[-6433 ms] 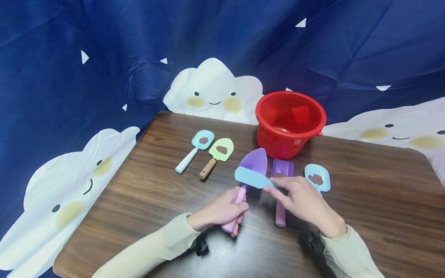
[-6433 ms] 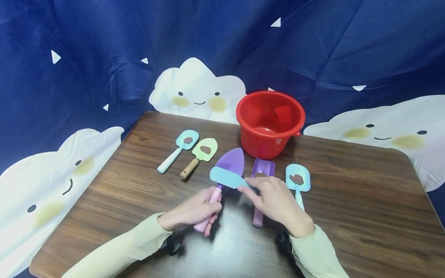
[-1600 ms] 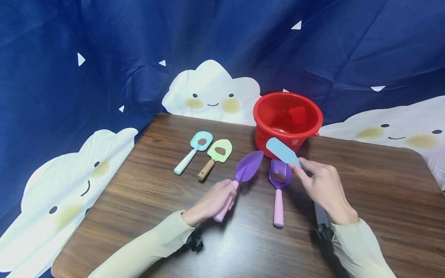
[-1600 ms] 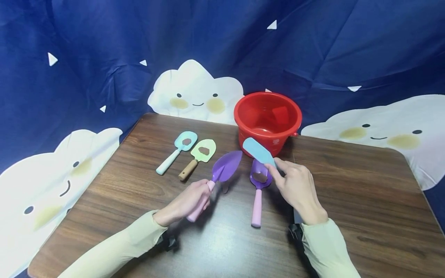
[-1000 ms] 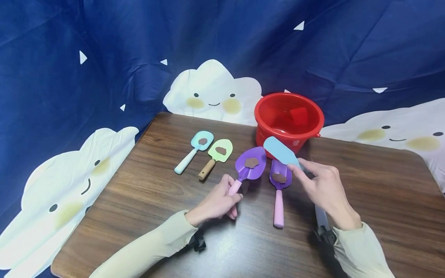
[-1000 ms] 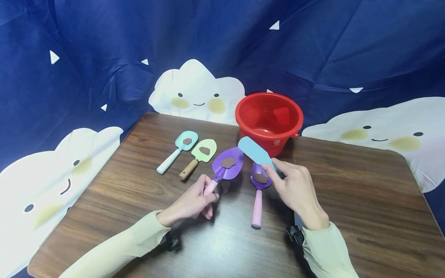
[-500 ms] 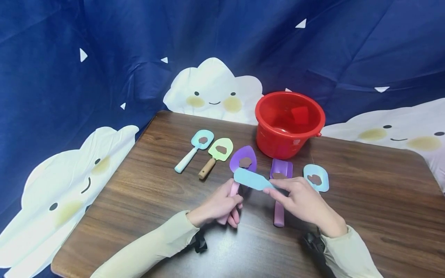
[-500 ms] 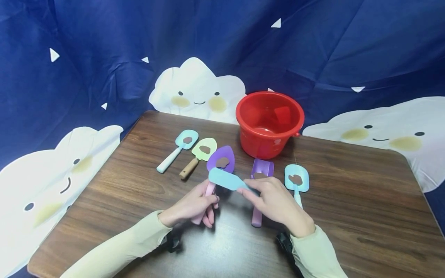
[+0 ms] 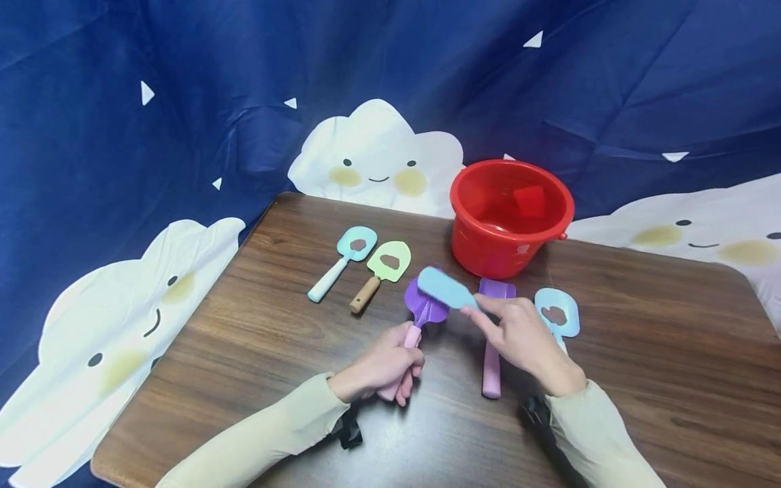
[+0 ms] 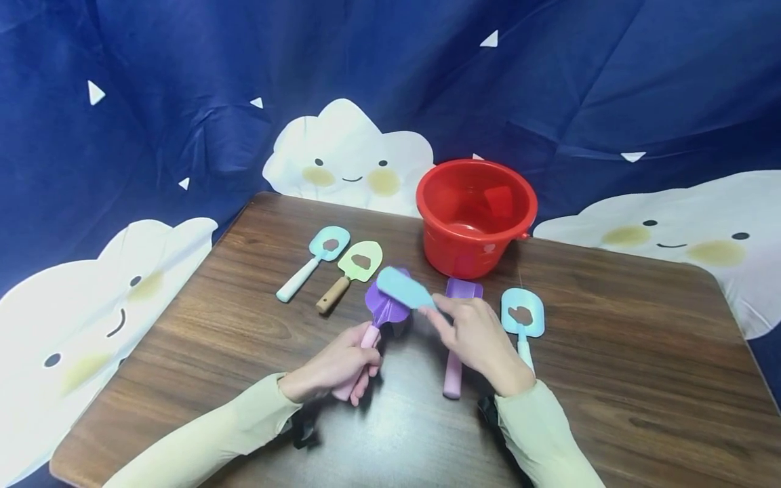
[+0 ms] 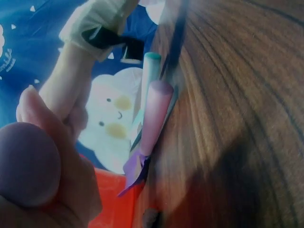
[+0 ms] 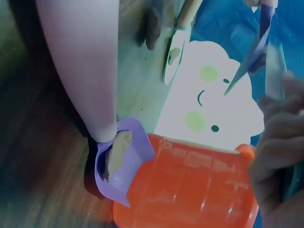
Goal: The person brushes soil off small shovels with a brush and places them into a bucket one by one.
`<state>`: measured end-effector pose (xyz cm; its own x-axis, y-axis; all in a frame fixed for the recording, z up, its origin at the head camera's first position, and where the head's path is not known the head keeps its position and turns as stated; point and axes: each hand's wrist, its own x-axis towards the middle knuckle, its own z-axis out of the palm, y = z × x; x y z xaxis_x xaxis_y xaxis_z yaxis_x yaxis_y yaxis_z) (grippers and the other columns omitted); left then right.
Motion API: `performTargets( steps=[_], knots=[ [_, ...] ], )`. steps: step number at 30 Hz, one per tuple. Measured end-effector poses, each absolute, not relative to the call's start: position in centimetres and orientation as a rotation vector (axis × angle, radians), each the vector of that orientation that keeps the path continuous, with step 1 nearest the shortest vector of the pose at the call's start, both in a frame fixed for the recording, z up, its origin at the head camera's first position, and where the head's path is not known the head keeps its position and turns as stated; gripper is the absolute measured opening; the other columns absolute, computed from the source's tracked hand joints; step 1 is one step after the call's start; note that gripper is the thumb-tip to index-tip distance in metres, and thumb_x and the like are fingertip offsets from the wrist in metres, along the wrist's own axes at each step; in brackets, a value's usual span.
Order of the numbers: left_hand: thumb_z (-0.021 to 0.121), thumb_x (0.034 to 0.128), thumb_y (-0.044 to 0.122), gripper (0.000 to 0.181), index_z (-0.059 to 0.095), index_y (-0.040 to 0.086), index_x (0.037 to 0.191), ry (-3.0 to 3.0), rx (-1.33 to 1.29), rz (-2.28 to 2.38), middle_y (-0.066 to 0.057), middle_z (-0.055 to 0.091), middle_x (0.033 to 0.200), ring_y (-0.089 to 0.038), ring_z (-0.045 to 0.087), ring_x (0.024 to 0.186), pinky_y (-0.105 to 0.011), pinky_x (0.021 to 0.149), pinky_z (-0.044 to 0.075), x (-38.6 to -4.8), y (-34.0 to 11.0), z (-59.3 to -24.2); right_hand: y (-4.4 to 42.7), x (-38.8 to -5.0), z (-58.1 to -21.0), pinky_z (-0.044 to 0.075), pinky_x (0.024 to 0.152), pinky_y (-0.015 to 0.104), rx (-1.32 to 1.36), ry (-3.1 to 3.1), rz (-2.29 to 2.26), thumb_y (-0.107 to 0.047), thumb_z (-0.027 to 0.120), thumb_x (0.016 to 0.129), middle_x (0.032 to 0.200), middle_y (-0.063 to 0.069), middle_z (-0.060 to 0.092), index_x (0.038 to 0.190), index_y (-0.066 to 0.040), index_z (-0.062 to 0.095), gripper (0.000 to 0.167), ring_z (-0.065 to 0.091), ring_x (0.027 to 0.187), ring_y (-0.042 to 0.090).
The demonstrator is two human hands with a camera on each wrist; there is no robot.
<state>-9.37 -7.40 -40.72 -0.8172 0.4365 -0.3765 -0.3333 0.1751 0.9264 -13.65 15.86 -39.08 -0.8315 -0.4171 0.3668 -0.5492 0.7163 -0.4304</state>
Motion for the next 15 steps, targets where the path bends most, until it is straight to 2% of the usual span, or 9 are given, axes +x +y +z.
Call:
performTargets(
  steps=[1,4,6,8,11,13,15],
  knots=[
    [0.045,0.0849,0.001,0.017,0.04,-0.004,0.101,1.871,0.098,1.687,-0.01,0.054,0.062,-0.014,0.049,0.032,-0.03,0.03,0.046,-9.3,-7.4,-40.8,15.9,-14.0,-39.1,0.051,0.055,0.027,0.735,-2.676,0.778,-0.024,0.072,0.085,0.066,0.001,0.066,0.092,-0.01,0.072,0.016,0.058,0.057,0.012],
    [0.045,0.0857,0.001,0.017,0.04,-0.003,0.101,1.858,0.107,1.665,-0.009,0.053,0.063,-0.014,0.049,0.032,-0.029,0.03,0.046,-9.1,-7.4,-40.9,16.1,-14.9,-39.0,0.043,0.051,0.025,0.628,-2.683,0.763,-0.023,0.07,0.087,0.056,-0.002,0.054,0.087,-0.012,0.069,0.011,0.049,0.053,0.012],
    [0.044,0.0861,0.0,0.017,0.039,-0.003,0.101,1.859,0.115,1.67,-0.01,0.053,0.063,-0.014,0.049,0.031,-0.03,0.03,0.046,-9.1,-7.4,-40.9,16.2,-15.2,-38.9,0.045,0.053,0.028,0.579,-2.69,0.765,-0.023,0.069,0.088,0.057,-0.001,0.057,0.095,-0.007,0.071,0.017,0.051,0.055,0.015],
    [0.044,0.0867,0.0,0.017,0.038,-0.004,0.102,1.854,0.114,1.687,-0.01,0.052,0.063,-0.014,0.049,0.031,-0.03,0.03,0.047,-9.1,-7.4,-40.9,16.2,-15.3,-38.8,0.053,0.058,0.035,0.55,-2.67,0.781,-0.022,0.069,0.088,0.066,0.007,0.067,0.107,-0.001,0.071,0.028,0.061,0.062,0.022],
    [0.044,0.0869,0.001,0.019,0.038,-0.006,0.103,1.852,0.11,1.7,-0.009,0.052,0.062,-0.014,0.049,0.031,-0.031,0.031,0.048,-9.3,-7.5,-40.9,16.0,-15.1,-38.5,0.055,0.062,0.04,0.521,-2.634,0.818,-0.021,0.069,0.087,0.073,0.012,0.071,0.112,0.001,0.069,0.033,0.066,0.068,0.028],
    [0.044,0.0872,0.001,0.02,0.038,-0.006,0.105,1.832,0.106,1.708,-0.009,0.052,0.062,-0.013,0.049,0.032,-0.03,0.032,0.048,-9.4,-7.6,-40.8,15.8,-14.8,-38.2,0.054,0.06,0.036,0.548,-2.626,0.852,-0.021,0.07,0.086,0.071,0.008,0.07,0.108,-0.003,0.072,0.028,0.065,0.066,0.024],
    [0.044,0.0869,0.001,0.02,0.037,-0.006,0.105,1.816,0.096,1.723,-0.008,0.051,0.062,-0.012,0.049,0.032,-0.03,0.032,0.048,-9.5,-7.6,-40.8,15.6,-14.3,-37.9,0.049,0.054,0.028,0.625,-2.653,0.884,-0.022,0.071,0.086,0.064,0.0,0.064,0.105,-0.008,0.073,0.024,0.058,0.059,0.015]
  ],
)
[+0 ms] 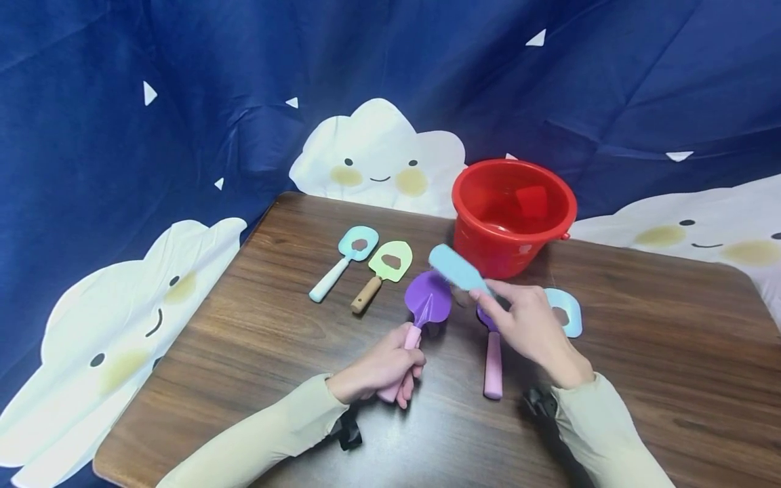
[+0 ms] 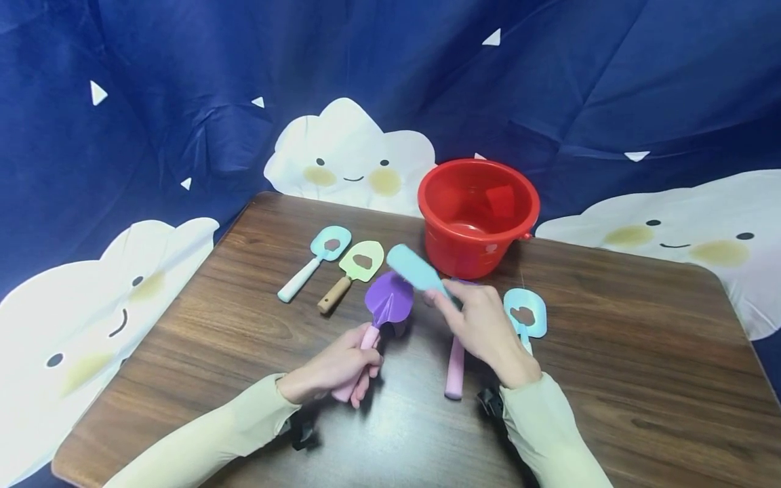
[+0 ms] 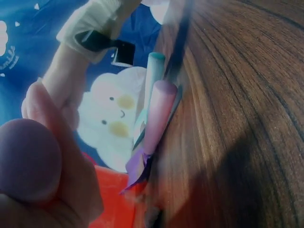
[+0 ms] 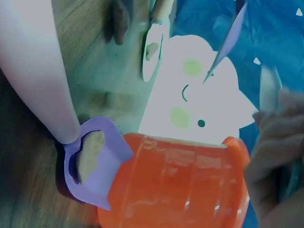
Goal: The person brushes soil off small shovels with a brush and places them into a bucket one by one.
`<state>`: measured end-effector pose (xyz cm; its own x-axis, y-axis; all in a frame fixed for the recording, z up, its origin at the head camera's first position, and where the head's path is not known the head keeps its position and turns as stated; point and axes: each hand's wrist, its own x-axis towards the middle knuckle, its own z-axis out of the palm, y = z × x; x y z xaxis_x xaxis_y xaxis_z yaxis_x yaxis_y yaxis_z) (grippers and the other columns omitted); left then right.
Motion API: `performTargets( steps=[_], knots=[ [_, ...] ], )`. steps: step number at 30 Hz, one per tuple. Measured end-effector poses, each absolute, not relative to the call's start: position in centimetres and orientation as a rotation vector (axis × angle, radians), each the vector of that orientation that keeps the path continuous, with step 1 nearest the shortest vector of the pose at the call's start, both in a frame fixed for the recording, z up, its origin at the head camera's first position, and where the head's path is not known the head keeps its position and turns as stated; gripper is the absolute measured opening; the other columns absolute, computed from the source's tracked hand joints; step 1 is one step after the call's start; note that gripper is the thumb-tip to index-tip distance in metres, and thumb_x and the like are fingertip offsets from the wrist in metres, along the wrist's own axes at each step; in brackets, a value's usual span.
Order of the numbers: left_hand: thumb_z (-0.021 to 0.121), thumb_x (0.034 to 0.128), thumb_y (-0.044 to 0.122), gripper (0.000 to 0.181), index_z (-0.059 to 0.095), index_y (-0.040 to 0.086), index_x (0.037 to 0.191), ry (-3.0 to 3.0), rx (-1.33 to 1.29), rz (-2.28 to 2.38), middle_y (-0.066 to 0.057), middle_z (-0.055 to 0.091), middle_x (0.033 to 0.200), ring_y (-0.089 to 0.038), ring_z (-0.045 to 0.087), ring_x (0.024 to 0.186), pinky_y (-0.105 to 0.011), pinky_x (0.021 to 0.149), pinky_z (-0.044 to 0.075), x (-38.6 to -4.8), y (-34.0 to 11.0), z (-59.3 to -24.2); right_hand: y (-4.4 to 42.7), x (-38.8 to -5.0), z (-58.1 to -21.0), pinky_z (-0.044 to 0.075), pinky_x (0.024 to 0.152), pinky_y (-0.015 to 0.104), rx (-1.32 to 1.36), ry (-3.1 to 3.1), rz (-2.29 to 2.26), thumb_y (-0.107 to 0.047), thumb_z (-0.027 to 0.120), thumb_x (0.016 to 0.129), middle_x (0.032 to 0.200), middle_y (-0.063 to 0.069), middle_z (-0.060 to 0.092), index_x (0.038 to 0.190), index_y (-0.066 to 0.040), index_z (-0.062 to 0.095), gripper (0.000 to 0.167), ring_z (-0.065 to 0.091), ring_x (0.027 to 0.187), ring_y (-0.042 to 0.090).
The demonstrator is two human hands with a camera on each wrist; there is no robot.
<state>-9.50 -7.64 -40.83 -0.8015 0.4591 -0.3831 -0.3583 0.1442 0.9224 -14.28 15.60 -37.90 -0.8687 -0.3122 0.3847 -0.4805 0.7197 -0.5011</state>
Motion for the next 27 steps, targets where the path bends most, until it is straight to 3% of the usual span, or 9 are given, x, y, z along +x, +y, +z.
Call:
performTargets(
  steps=[4,10,14,24,27],
  knots=[
    [0.044,0.0867,0.001,0.019,0.037,-0.005,0.104,1.803,0.078,1.747,-0.008,0.051,0.062,-0.011,0.048,0.032,-0.028,0.031,0.047,-9.6,-7.7,-40.8,15.3,-13.3,-37.7,0.046,0.054,0.019,0.83,-2.732,0.917,-0.025,0.072,0.086,0.07,-0.006,0.067,0.107,-0.009,0.073,0.026,0.052,0.059,0.004],
    [0.045,0.0858,0.001,0.019,0.038,-0.005,0.103,1.814,0.071,1.748,-0.008,0.051,0.062,-0.012,0.047,0.032,-0.028,0.03,0.046,-9.5,-7.7,-40.7,14.9,-12.5,-38.2,0.058,0.067,0.028,0.919,-2.776,0.91,-0.027,0.073,0.085,0.096,0.002,0.075,0.114,-0.008,0.071,0.035,0.065,0.074,0.004],
    [0.046,0.0846,0.001,0.015,0.04,-0.001,0.099,1.833,0.078,1.737,-0.007,0.052,0.062,-0.012,0.045,0.031,-0.027,0.028,0.043,-9.5,-7.7,-40.7,14.9,-12.3,-38.4,0.059,0.07,0.03,0.932,-2.751,0.896,-0.027,0.073,0.084,0.098,0.003,0.075,0.113,-0.009,0.072,0.034,0.066,0.077,0.005],
    [0.048,0.0774,0.001,0.014,0.042,0.008,0.088,1.912,0.089,1.69,-0.003,0.05,0.055,-0.01,0.042,0.03,-0.026,0.026,0.039,-9.4,-7.8,-40.6,15.4,-12.5,-38.9,0.046,0.053,0.017,0.899,-2.696,0.918,-0.025,0.079,0.078,0.093,0.006,0.075,0.109,-0.006,0.073,0.037,0.056,0.064,0.005],
    [0.048,0.077,0.0,0.014,0.043,0.008,0.088,1.938,0.095,1.676,-0.002,0.049,0.054,-0.01,0.041,0.03,-0.026,0.026,0.038,-9.3,-7.8,-40.4,15.9,-13.0,-39.1,0.05,0.055,0.019,0.88,-2.676,0.922,-0.025,0.08,0.077,0.098,0.008,0.075,0.11,-0.006,0.073,0.038,0.062,0.069,0.007]
  ],
)
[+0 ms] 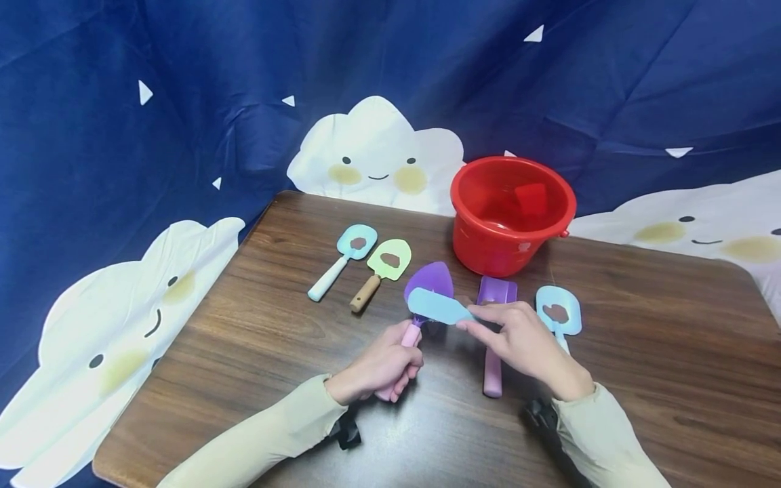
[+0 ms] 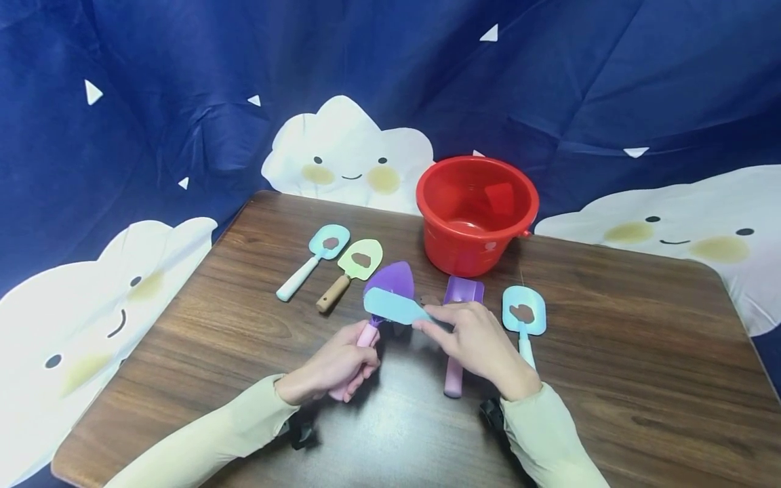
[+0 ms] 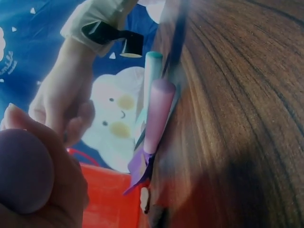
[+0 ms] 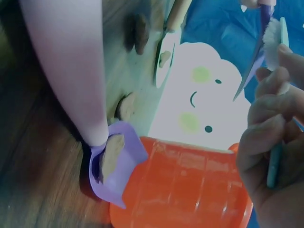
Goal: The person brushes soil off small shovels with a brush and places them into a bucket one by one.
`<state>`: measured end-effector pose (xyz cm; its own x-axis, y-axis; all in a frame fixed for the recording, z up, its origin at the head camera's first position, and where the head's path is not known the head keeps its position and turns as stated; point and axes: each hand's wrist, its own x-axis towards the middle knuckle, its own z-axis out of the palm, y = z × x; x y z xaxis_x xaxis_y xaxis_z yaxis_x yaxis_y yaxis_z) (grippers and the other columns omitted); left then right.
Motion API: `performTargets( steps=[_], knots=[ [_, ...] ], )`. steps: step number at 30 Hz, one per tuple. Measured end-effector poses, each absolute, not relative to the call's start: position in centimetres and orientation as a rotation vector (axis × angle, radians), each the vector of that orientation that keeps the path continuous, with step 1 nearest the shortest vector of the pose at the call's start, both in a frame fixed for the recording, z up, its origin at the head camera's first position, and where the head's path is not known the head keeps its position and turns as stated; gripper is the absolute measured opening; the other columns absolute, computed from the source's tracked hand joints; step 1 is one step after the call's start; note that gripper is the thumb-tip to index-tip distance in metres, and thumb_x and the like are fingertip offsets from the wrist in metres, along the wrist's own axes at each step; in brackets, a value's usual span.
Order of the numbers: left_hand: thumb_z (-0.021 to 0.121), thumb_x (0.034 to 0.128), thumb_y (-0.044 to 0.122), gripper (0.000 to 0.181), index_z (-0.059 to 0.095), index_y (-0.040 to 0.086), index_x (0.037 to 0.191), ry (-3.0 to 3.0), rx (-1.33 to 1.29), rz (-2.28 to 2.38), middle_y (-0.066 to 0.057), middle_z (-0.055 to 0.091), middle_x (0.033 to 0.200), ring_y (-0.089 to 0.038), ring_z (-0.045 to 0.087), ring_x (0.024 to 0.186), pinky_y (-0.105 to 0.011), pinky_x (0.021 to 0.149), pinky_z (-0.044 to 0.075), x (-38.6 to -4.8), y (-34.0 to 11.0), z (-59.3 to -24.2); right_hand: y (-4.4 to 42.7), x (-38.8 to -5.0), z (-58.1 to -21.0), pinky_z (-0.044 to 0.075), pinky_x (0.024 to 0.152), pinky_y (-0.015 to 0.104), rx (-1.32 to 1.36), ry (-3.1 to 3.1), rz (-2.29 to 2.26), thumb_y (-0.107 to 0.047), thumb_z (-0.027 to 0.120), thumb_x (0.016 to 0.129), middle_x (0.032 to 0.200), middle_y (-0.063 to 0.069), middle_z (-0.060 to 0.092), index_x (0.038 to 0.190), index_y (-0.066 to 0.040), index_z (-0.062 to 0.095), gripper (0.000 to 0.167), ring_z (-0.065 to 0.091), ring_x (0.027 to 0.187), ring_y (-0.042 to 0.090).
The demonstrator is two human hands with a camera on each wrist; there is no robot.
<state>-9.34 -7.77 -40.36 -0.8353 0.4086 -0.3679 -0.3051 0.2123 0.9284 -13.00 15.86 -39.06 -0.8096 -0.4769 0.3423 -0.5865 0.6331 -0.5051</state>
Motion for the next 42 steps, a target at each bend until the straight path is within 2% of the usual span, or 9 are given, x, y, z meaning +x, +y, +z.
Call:
performTargets(
  steps=[6,11,16,18,22,25,33,39,42],
  knots=[
    [0.049,0.0745,-0.001,0.016,0.044,0.008,0.086,1.918,0.083,1.661,-0.001,0.047,0.053,-0.01,0.039,0.029,-0.026,0.025,0.037,-8.9,-7.7,-40.1,17.1,-14.4,-39.2,0.046,0.051,0.023,0.614,-2.723,0.858,-0.025,0.074,0.083,0.071,0.001,0.071,0.115,-0.009,0.071,0.036,0.055,0.057,0.01],
    [0.049,0.0742,-0.001,0.016,0.043,0.009,0.086,1.898,0.088,1.65,-0.001,0.047,0.053,-0.01,0.039,0.029,-0.026,0.025,0.036,-8.6,-7.6,-40.1,17.5,-14.8,-39.1,0.048,0.055,0.029,0.49,-2.746,0.807,-0.024,0.071,0.086,0.069,0.005,0.07,0.115,-0.005,0.07,0.034,0.06,0.06,0.019],
    [0.049,0.0771,0.0,0.014,0.044,0.008,0.087,1.94,0.118,1.64,-0.002,0.048,0.054,-0.011,0.041,0.03,-0.025,0.026,0.037,-8.8,-7.6,-40.3,16.7,-14.3,-38.3,0.042,0.051,0.023,0.529,-2.731,0.83,-0.025,0.071,0.086,0.059,-0.005,0.06,0.106,-0.01,0.073,0.025,0.051,0.055,0.011],
    [0.05,0.0791,0.001,0.012,0.044,0.008,0.087,1.953,0.125,1.641,-0.003,0.05,0.055,-0.011,0.042,0.03,-0.025,0.026,0.038,-8.9,-7.5,-40.3,16.1,-13.9,-37.9,0.045,0.052,0.023,0.607,-2.712,0.83,-0.026,0.072,0.085,0.063,-0.006,0.062,0.104,-0.012,0.073,0.024,0.052,0.056,0.008],
    [0.051,0.082,0.002,0.009,0.045,0.009,0.085,1.965,0.13,1.655,-0.006,0.052,0.058,-0.011,0.044,0.03,-0.027,0.027,0.039,-9.1,-7.3,-40.5,15.1,-12.8,-37.1,0.055,0.062,0.027,0.816,-2.699,0.802,-0.03,0.073,0.084,0.084,-0.002,0.073,0.11,-0.012,0.073,0.032,0.063,0.068,0.008],
    [0.051,0.0826,0.002,0.008,0.046,0.008,0.084,1.987,0.139,1.659,-0.007,0.053,0.059,-0.011,0.045,0.031,-0.03,0.028,0.04,-9.2,-7.2,-40.6,14.5,-12.0,-36.5,0.055,0.064,0.027,0.903,-2.728,0.73,-0.033,0.073,0.084,0.095,0.003,0.075,0.115,-0.011,0.071,0.038,0.064,0.071,0.008],
    [0.051,0.0835,0.002,0.008,0.046,0.008,0.084,2.035,0.153,1.64,-0.006,0.054,0.057,-0.011,0.045,0.031,-0.033,0.029,0.043,-9.2,-7.1,-40.8,14.4,-11.6,-36.2,0.051,0.059,0.025,0.915,-2.75,0.644,-0.034,0.073,0.083,0.095,0.005,0.075,0.114,-0.009,0.071,0.04,0.057,0.064,0.005],
    [0.053,0.0816,0.003,0.009,0.047,0.009,0.084,2.083,0.176,1.606,-0.002,0.053,0.054,-0.01,0.044,0.033,-0.028,0.029,0.042,-9.2,-7.0,-40.6,15.1,-12.7,-36.0,0.047,0.058,0.023,0.757,-2.843,0.774,-0.033,0.07,0.086,0.074,-0.002,0.071,0.117,-0.009,0.07,0.039,0.053,0.058,0.003],
    [0.054,0.0804,0.004,0.009,0.048,0.01,0.084,2.111,0.172,1.58,-0.001,0.053,0.054,-0.011,0.044,0.034,-0.026,0.03,0.041,-9.1,-7.0,-40.5,15.7,-13.4,-35.8,0.047,0.057,0.026,0.627,-2.916,0.837,-0.036,0.067,0.089,0.065,-0.003,0.066,0.113,-0.011,0.072,0.035,0.055,0.058,0.008]
  ],
)
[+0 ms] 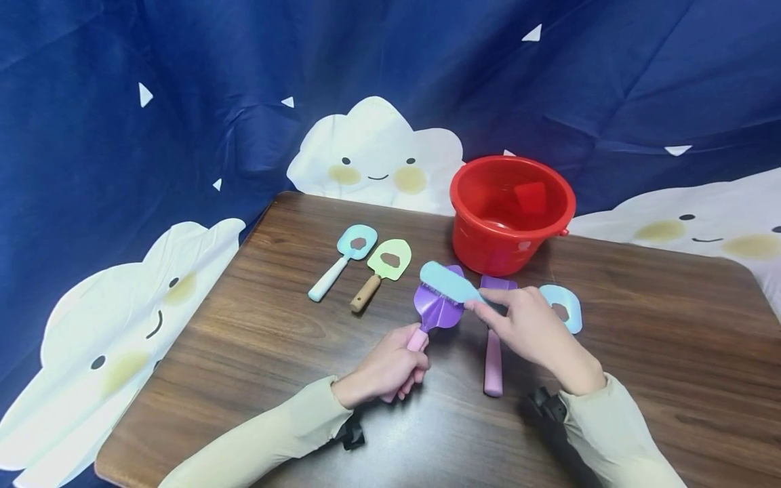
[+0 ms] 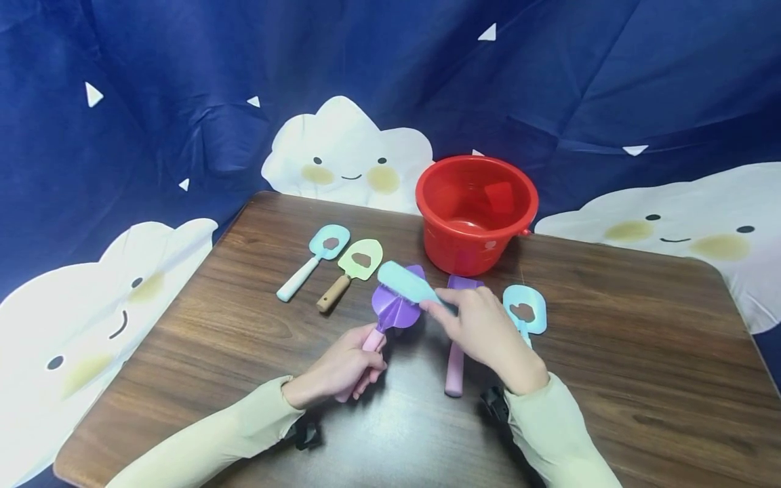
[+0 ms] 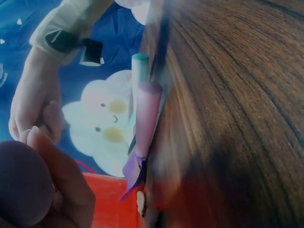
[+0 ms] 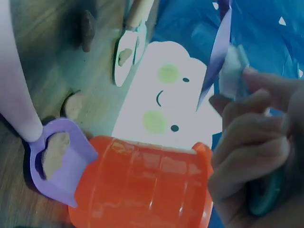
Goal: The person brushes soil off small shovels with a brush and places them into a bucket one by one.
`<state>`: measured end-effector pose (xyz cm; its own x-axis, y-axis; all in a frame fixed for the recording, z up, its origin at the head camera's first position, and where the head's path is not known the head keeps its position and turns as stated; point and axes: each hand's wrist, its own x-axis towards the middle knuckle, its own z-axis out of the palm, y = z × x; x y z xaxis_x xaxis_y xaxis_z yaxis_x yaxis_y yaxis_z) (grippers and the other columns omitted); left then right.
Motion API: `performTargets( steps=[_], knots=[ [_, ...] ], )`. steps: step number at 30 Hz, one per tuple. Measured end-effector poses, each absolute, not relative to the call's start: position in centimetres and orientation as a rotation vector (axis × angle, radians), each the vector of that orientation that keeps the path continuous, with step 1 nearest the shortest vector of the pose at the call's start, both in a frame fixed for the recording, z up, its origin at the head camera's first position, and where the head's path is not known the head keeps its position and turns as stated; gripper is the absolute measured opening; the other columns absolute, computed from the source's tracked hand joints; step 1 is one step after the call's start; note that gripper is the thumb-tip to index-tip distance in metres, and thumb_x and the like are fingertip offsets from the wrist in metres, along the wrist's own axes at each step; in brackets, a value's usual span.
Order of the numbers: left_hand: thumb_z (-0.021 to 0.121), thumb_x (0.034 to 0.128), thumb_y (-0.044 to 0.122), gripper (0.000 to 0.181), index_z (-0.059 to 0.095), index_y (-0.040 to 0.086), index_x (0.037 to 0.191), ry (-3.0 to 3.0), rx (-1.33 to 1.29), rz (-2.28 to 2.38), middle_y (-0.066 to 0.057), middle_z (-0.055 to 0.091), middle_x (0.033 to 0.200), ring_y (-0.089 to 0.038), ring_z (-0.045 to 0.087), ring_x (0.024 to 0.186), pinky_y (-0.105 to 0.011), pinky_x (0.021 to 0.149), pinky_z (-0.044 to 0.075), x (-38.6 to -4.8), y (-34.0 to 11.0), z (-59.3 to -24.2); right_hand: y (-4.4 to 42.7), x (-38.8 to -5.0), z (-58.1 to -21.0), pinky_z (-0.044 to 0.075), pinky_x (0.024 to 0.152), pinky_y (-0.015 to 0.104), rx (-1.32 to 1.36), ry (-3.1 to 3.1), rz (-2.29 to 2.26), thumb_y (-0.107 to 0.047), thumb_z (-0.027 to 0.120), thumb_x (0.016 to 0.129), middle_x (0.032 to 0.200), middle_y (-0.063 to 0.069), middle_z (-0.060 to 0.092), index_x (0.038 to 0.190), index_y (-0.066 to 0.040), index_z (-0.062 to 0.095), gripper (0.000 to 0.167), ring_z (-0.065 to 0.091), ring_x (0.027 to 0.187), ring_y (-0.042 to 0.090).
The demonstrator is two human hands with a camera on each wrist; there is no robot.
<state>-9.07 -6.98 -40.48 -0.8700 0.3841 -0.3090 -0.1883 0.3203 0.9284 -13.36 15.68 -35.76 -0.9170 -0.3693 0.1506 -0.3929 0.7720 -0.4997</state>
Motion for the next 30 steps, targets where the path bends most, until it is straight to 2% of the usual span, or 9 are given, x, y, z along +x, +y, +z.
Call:
performTargets(
  steps=[3,7,10,13,16,21,30],
  knots=[
    [0.054,0.0806,0.004,0.009,0.049,0.006,0.087,2.112,0.174,1.576,0.0,0.053,0.054,-0.011,0.043,0.035,-0.026,0.03,0.041,-9.0,-6.9,-40.4,16.4,-13.9,-35.6,0.053,0.061,0.034,0.493,-2.922,0.852,-0.035,0.065,0.09,0.074,0.006,0.072,0.113,-0.008,0.071,0.037,0.066,0.068,0.021],
    [0.053,0.0808,0.003,0.013,0.049,-0.001,0.093,2.09,0.183,1.583,0.0,0.052,0.054,-0.011,0.043,0.035,-0.024,0.03,0.04,-9.0,-6.9,-40.5,17.0,-14.2,-35.8,0.052,0.063,0.037,0.368,-2.877,0.797,-0.033,0.064,0.091,0.077,0.01,0.073,0.116,-0.004,0.07,0.038,0.067,0.075,0.03],
    [0.052,0.0803,0.001,0.01,0.046,0.001,0.089,2.026,0.176,1.635,-0.001,0.052,0.054,-0.01,0.042,0.034,-0.023,0.03,0.039,-9.2,-6.9,-40.6,16.9,-14.2,-36.2,0.047,0.06,0.033,0.37,-2.829,0.759,-0.032,0.063,0.091,0.067,0.003,0.069,0.112,-0.007,0.072,0.033,0.064,0.068,0.025],
    [0.05,0.0793,-0.002,0.013,0.042,0.007,0.084,1.934,0.145,1.728,-0.001,0.05,0.052,-0.008,0.041,0.033,-0.023,0.029,0.038,-9.6,-7.0,-40.7,16.6,-13.9,-36.6,0.048,0.059,0.032,0.479,-2.765,0.774,-0.029,0.067,0.089,0.067,-0.001,0.069,0.107,-0.011,0.073,0.027,0.063,0.065,0.02],
    [0.048,0.0772,-0.003,0.015,0.04,0.007,0.085,1.881,0.101,1.791,-0.002,0.048,0.052,-0.008,0.04,0.033,-0.023,0.029,0.037,-9.9,-7.2,-40.5,16.2,-13.4,-36.7,0.053,0.061,0.031,0.662,-2.726,0.8,-0.027,0.072,0.085,0.077,-0.001,0.071,0.108,-0.011,0.073,0.028,0.063,0.066,0.014],
    [0.049,0.075,-0.001,0.016,0.042,0.007,0.087,1.89,0.043,1.792,-0.002,0.048,0.052,-0.009,0.04,0.035,-0.022,0.03,0.038,-10.2,-7.4,-40.2,15.7,-12.4,-36.7,0.059,0.068,0.033,0.869,-2.696,0.796,-0.027,0.076,0.082,0.099,0.004,0.075,0.113,-0.01,0.072,0.036,0.071,0.082,0.015],
    [0.048,0.0737,-0.001,0.016,0.041,0.009,0.084,1.902,0.064,1.782,-0.001,0.045,0.05,-0.01,0.04,0.034,-0.022,0.029,0.037,-10.1,-7.6,-40.2,16.4,-12.8,-37.6,0.06,0.071,0.035,0.922,-2.657,0.796,-0.026,0.077,0.08,0.101,0.003,0.075,0.113,-0.011,0.072,0.037,0.072,0.087,0.016]
  ],
)
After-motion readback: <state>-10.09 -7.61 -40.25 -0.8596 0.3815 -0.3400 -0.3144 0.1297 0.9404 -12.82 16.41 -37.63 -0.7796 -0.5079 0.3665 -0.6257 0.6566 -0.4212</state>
